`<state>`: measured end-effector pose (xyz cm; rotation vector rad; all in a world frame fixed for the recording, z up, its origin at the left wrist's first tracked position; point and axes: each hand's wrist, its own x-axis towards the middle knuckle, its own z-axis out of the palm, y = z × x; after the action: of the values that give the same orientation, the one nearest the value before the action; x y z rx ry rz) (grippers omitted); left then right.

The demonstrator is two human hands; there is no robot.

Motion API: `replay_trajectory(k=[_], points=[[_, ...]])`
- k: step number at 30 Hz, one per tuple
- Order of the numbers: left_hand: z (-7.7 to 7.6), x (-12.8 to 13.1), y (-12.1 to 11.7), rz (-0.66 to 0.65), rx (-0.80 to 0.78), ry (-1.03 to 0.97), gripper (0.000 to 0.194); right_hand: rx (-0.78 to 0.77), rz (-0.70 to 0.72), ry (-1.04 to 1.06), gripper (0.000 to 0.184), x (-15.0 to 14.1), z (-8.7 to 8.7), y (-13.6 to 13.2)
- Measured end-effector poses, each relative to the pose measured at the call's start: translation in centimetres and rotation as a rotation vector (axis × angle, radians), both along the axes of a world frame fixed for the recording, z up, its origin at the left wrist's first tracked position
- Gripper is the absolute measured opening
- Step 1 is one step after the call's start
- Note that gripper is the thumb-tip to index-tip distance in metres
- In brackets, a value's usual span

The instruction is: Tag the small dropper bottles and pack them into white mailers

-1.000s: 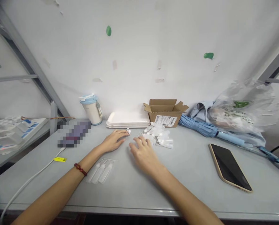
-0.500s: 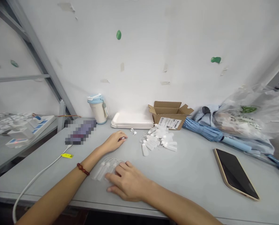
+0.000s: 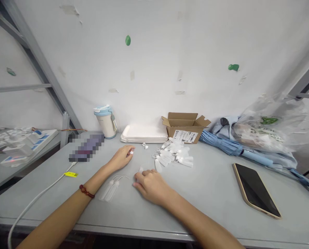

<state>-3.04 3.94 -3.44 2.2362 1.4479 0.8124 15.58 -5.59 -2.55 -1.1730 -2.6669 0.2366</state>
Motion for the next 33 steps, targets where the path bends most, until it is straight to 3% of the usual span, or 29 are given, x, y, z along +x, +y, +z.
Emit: replay_trajectory(k=[9, 13, 19, 25, 33], points=[[0.2, 0.4, -0.5, -0.133, -0.285, -0.263, 0.038, -0.044, -0.169, 0.110, 0.017, 1.1, -0.7, 1.8], [0.0, 0.4, -0.5, -0.174, -0.425, -0.381, 0.036, -0.043, -0.176, 0.205, 0.017, 1.2, -1.1, 1.8], [1.4, 0.3, -1.2, -0.241, -0.602, -0.513, 0.033, -0.098, -0.122, 0.404, 0.016, 1.2, -0.7, 1.5], [2.2, 0.0, -1.4, -0.350, -0.824, -0.828, 0.025, -0.852, -0.101, 1.161, 0.006, 0.9, -0.3, 1.7], [2.6, 0.3, -1.7, -0.368, -0.784, -0.839, 0.020, -0.929, -0.146, 1.347, 0.009, 1.4, -0.6, 2.4]])
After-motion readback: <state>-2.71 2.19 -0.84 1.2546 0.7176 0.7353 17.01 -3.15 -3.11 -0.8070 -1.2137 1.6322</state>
